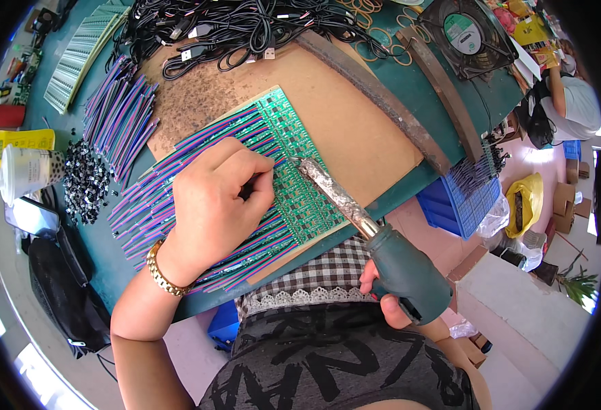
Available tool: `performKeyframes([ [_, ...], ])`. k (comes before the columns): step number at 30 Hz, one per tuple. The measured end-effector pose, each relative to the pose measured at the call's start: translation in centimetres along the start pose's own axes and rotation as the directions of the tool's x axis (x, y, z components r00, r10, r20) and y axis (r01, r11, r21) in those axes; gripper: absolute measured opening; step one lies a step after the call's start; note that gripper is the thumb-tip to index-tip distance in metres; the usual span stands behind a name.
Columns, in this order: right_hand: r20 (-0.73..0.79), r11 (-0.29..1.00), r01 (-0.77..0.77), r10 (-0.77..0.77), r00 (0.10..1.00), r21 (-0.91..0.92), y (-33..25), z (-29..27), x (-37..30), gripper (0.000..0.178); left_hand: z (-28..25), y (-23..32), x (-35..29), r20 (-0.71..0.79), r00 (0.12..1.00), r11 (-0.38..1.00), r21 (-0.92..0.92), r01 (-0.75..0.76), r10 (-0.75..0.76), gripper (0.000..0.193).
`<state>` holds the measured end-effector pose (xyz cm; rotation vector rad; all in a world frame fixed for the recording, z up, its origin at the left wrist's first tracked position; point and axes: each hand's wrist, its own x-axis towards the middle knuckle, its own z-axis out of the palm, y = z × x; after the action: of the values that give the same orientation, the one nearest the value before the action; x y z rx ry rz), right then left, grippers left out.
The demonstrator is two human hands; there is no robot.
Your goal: The person aligns ribbon cable wires onto a circuit board by hand and solders them in place using a soldering tool.
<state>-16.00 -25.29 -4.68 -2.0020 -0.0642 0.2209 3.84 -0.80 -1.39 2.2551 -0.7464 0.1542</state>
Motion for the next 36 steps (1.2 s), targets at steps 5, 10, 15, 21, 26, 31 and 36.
performKeyframes([
  [5,0.05,0.978,0.066,-0.077,0.996,0.198,-1.5,-0.9,0.2,0.048,0.0,0.0,0.0,-0.003,1.0,1.0,0.0,-0.004,0.004,0.013],
  [10,0.04,0.881,-0.045,0.03,0.999,0.471,-2.2,-0.5,0.7,0.056,0.0,-0.1,0.0,-0.004,1.0,1.0,-0.001,-0.006,0.006,0.013],
  [15,0.01,0.876,-0.012,0.008,1.0,0.483,-2.5,0.0,1.1,0.06,-0.1,-0.1,-0.1,0.004,1.0,1.0,0.0,-0.01,0.01,0.013],
  [21,-0.152,0.879,0.226,-0.178,0.972,0.419,-2.9,0.8,2.4,0.055,-0.4,-0.3,0.0,-0.004,0.997,0.997,0.014,-0.074,0.074,0.011],
  [26,-0.226,0.836,0.115,0.012,0.974,0.537,-3.0,1.2,2.0,0.056,-2.0,0.5,0.3,0.058,0.995,0.996,0.028,-0.085,0.083,0.012],
  [31,-0.241,0.816,0.12,0.024,0.97,0.565,-2.8,1.0,1.3,0.053,-6.6,-1.0,1.7,-0.066,0.997,0.944,0.326,0.046,-0.026,0.01],
  [36,-0.266,0.8,0.164,-0.006,0.964,0.577,-2.6,1.6,0.8,0.047,-8.4,-5.4,2.8,-0.169,0.951,0.721,0.621,0.308,-0.261,0.01],
])
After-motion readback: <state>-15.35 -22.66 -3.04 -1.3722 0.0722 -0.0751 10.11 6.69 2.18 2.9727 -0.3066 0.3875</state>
